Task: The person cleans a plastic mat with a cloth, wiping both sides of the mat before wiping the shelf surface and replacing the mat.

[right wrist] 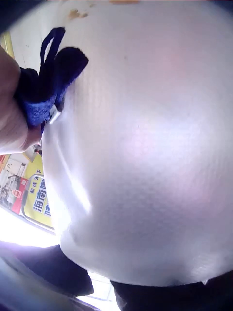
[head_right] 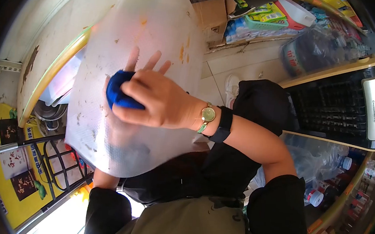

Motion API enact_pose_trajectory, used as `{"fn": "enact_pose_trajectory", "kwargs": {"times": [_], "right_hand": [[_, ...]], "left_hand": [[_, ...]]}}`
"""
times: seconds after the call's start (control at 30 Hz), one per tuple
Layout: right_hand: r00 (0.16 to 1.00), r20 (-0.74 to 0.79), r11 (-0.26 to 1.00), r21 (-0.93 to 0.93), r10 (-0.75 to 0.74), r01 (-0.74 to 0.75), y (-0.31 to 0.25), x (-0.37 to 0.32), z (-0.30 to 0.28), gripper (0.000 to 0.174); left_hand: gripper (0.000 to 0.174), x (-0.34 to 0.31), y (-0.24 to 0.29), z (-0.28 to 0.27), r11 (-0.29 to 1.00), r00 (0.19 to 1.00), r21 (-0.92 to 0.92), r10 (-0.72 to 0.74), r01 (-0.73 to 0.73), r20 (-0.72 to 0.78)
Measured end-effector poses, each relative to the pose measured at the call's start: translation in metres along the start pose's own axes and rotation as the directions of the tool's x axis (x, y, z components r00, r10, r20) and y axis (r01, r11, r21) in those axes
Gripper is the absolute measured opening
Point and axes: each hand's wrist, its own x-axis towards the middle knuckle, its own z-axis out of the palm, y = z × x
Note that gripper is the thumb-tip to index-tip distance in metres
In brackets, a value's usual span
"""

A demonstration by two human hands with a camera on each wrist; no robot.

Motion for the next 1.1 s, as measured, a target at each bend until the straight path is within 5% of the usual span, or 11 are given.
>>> {"fn": "enact_pose_trajectory", "kwargs": {"times": [0.13, 0.17, 0.4, 0.73, 0.8, 0.83, 0.87, 0.93, 1.0, 1.07, 1.1], "right_hand": [[0.998, 0.033, 0.998, -0.034, 0.060, -0.058, 0.019, 0.004, -0.012, 0.045], [0.993, -0.034, 0.987, -0.114, 0.112, -0.115, 0.025, 0.006, -0.014, 0.055], [0.972, -0.137, 0.962, -0.171, 0.189, -0.211, 0.034, 0.012, -0.024, 0.046], [0.997, 0.003, 0.995, -0.060, 0.077, -0.076, 0.020, 0.009, -0.018, 0.052], [0.998, 0.055, 1.000, 0.015, -0.010, 0.009, 0.000, 0.005, -0.009, 0.037], [0.994, 0.082, 0.997, 0.033, -0.075, 0.072, -0.013, 0.005, -0.005, 0.035], [0.985, 0.108, 0.990, 0.055, -0.135, 0.130, -0.020, 0.005, 0.000, 0.033], [0.985, 0.099, 0.990, 0.036, -0.142, 0.139, -0.020, 0.006, 0.002, 0.034], [0.996, 0.070, 0.998, 0.033, -0.052, 0.049, -0.012, 0.005, 0.000, 0.036], [0.994, 0.108, 0.993, -0.113, 0.034, -0.021, 0.011, 0.006, -0.016, 0.042], [0.996, 0.017, 0.979, -0.184, 0.091, -0.087, 0.017, 0.011, -0.019, 0.038]], "left_hand": [[0.075, 0.005, 0.000, -0.038, 0.936, 0.964, -0.346, 0.029, 0.067, 0.263], [0.075, 0.000, 0.002, -0.007, 1.000, 0.992, -0.006, -0.010, 0.010, -0.123], [0.077, 0.004, 0.006, -0.017, 0.986, 0.993, -0.161, -0.030, 0.048, 0.114], [0.084, 0.009, 0.024, -0.014, 0.939, 0.988, -0.327, -0.067, 0.109, 0.136], [0.083, 0.002, 0.014, -0.012, 0.997, 0.998, 0.073, -0.032, 0.028, 0.050], [0.082, 0.006, 0.002, -0.022, 0.979, 0.885, -0.163, 0.185, -0.125, 0.428], [0.082, 0.004, 0.005, -0.018, 0.979, 0.885, -0.161, 0.185, -0.127, 0.426], [0.081, -0.001, 0.013, -0.007, 0.995, 0.989, -0.050, -0.084, 0.090, 0.119], [0.084, 0.001, 0.012, -0.013, 0.991, 0.965, -0.064, -0.095, 0.114, 0.244], [0.086, 0.000, 0.014, -0.011, 0.912, 0.999, -0.407, -0.041, 0.046, 0.022], [0.089, 0.000, 0.014, 0.003, 0.993, 0.992, 0.117, -0.007, 0.022, -0.122]]}}
